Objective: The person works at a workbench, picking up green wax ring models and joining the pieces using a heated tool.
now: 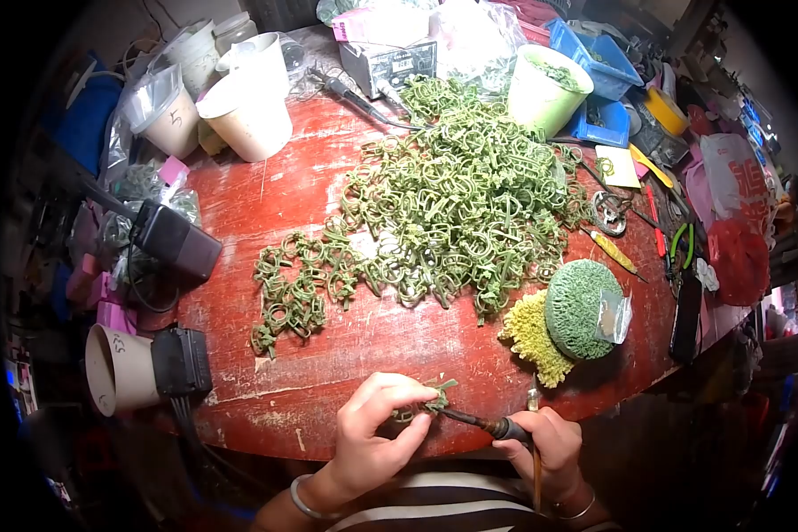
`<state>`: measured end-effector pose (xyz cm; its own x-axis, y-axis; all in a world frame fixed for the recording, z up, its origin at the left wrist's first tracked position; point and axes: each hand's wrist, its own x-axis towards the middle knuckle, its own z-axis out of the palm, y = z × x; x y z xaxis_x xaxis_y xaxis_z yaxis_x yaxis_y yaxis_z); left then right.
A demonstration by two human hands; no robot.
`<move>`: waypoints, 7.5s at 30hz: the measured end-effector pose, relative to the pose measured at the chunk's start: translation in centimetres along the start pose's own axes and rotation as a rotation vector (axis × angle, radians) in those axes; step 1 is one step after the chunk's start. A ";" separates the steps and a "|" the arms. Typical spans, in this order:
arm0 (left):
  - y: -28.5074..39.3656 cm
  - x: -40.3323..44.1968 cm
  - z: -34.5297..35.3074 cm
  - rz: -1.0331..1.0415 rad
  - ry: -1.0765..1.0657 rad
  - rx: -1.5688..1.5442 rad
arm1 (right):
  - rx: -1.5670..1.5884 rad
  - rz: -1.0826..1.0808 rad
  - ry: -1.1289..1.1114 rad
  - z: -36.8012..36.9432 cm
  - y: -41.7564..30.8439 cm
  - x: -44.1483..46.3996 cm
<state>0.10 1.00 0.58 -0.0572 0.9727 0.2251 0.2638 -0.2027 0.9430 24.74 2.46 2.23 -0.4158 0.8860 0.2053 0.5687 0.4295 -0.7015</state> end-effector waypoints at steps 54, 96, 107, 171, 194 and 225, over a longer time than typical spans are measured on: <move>-0.2 0.0 0.1 0.000 0.038 -0.016 | -0.061 -0.056 0.018 -0.3 0.5 -0.3; 0.1 -0.1 0.0 -0.029 0.007 0.014 | -0.031 -0.036 0.008 -0.2 0.5 -0.3; 0.1 -0.1 -0.1 -0.039 0.006 -0.012 | -0.150 -0.011 0.093 -1.5 1.0 -1.0; 4.6 -1.9 -26.2 -0.061 0.782 1.234 | -0.071 0.107 0.396 1.1 2.2 0.3; 1.2 0.2 -2.4 -0.323 0.044 0.032 | -0.063 0.014 0.231 0.8 0.7 0.4; 0.0 -0.3 -0.1 -0.234 -0.093 -0.094 | -0.212 0.065 0.321 -1.1 1.2 -1.3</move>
<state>-0.01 0.66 0.50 -0.0160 0.9996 -0.0217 0.1627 0.0240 0.9864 26.79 2.03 1.85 -0.1503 0.9077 0.3917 0.7347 0.3677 -0.5702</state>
